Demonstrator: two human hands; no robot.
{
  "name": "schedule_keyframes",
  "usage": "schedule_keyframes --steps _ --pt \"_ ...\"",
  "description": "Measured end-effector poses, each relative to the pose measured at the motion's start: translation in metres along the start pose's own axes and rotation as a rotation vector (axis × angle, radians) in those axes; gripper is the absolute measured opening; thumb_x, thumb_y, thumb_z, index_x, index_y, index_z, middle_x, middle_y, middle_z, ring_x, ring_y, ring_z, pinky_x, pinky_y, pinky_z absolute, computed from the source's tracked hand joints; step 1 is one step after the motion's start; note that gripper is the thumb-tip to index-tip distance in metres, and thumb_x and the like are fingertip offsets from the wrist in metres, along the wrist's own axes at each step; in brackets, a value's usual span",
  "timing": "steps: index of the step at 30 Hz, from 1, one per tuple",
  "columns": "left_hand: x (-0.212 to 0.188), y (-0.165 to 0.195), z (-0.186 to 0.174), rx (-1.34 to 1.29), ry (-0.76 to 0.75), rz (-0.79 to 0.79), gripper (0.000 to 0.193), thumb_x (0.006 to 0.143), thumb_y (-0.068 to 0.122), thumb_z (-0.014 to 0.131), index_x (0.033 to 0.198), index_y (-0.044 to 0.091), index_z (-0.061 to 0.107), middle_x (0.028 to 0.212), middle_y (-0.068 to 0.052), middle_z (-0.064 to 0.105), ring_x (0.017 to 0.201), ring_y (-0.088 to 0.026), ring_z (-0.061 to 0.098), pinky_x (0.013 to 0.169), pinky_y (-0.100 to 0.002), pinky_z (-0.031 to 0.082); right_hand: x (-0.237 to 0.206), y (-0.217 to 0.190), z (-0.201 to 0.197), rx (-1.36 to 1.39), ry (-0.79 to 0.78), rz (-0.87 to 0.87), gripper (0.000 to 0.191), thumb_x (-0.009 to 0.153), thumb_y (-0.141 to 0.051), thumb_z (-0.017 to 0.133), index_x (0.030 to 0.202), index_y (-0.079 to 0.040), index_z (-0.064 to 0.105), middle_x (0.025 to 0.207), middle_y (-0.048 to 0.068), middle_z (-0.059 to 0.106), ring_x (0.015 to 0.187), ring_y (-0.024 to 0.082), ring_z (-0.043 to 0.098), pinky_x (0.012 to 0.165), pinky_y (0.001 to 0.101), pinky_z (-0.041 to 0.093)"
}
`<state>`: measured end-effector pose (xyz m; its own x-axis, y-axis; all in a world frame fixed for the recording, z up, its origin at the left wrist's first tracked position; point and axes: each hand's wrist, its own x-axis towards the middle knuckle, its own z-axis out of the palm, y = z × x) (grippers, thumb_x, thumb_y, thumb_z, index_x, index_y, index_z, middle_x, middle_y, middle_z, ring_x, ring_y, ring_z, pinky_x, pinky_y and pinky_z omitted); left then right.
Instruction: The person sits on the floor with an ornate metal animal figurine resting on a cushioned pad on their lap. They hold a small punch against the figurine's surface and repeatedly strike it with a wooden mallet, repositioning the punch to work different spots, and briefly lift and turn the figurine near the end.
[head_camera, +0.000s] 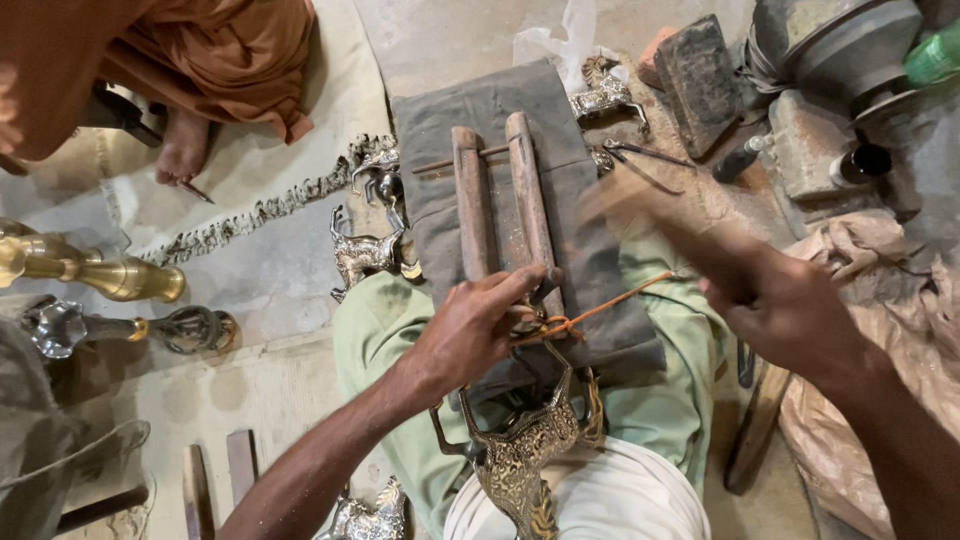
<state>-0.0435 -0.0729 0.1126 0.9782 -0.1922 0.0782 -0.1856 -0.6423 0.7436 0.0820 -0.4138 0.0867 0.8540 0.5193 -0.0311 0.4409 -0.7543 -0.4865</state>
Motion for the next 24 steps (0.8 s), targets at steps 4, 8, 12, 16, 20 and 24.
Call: schedule_keyframes --steps 4,8,12,16,20,24 --pt "-0.003 -0.001 0.001 -0.068 0.033 0.022 0.058 0.086 -0.006 0.068 0.139 0.012 0.055 0.109 -0.017 0.072 0.092 -0.038 0.074 0.075 -0.048 0.059 0.004 -0.008 -0.003 -0.063 0.149 -0.19 0.049 0.084 -0.027 0.074 0.13 -0.012 0.062 0.091 0.013 0.074 0.071 0.025 0.072 0.069 0.0411 0.061" --pt "-0.006 -0.004 0.002 -0.077 0.036 0.006 0.057 0.084 -0.009 0.065 0.137 0.011 0.055 0.107 -0.017 0.072 0.092 -0.037 0.074 0.074 -0.047 0.059 0.004 -0.015 -0.004 -0.19 0.201 -0.241 0.048 0.082 -0.018 0.075 0.129 -0.016 0.063 0.097 0.011 0.074 0.076 0.027 0.073 0.07 0.0426 0.061" --pt "-0.007 -0.006 0.002 -0.105 0.078 0.053 0.057 0.085 -0.008 0.068 0.137 0.01 0.056 0.108 -0.017 0.072 0.092 -0.038 0.073 0.073 -0.047 0.059 0.006 -0.017 -0.006 0.204 0.247 -0.181 0.046 0.088 -0.015 0.08 0.13 -0.016 0.06 0.091 0.006 0.069 0.074 0.023 0.069 0.068 0.0402 0.058" --pt "-0.008 -0.007 0.002 -0.105 0.032 -0.002 0.06 0.081 -0.012 0.064 0.136 0.013 0.059 0.103 -0.015 0.072 0.09 -0.033 0.075 0.075 -0.044 0.06 0.011 -0.017 -0.01 -0.309 0.301 -0.425 0.058 0.075 -0.006 0.073 0.131 -0.015 0.063 0.113 0.013 0.07 0.093 0.031 0.072 0.08 0.0439 0.062" --pt "-0.011 -0.01 0.004 -0.145 0.077 0.061 0.068 0.075 -0.017 0.057 0.137 0.011 0.057 0.109 -0.015 0.072 0.096 -0.03 0.076 0.081 -0.04 0.064 0.013 -0.019 -0.011 -0.068 0.264 -0.239 0.053 0.083 -0.012 0.076 0.134 -0.012 0.061 0.102 0.011 0.068 0.081 0.027 0.071 0.072 0.0418 0.061" --pt "-0.013 -0.016 0.008 -0.123 0.087 0.011 0.064 0.081 -0.014 0.062 0.14 0.01 0.055 0.102 -0.015 0.071 0.093 -0.031 0.075 0.078 -0.042 0.062 0.015 -0.023 -0.012 -0.503 0.33 -0.443 0.05 0.075 -0.002 0.075 0.123 -0.017 0.067 0.109 0.011 0.071 0.088 0.031 0.071 0.073 0.0465 0.061"
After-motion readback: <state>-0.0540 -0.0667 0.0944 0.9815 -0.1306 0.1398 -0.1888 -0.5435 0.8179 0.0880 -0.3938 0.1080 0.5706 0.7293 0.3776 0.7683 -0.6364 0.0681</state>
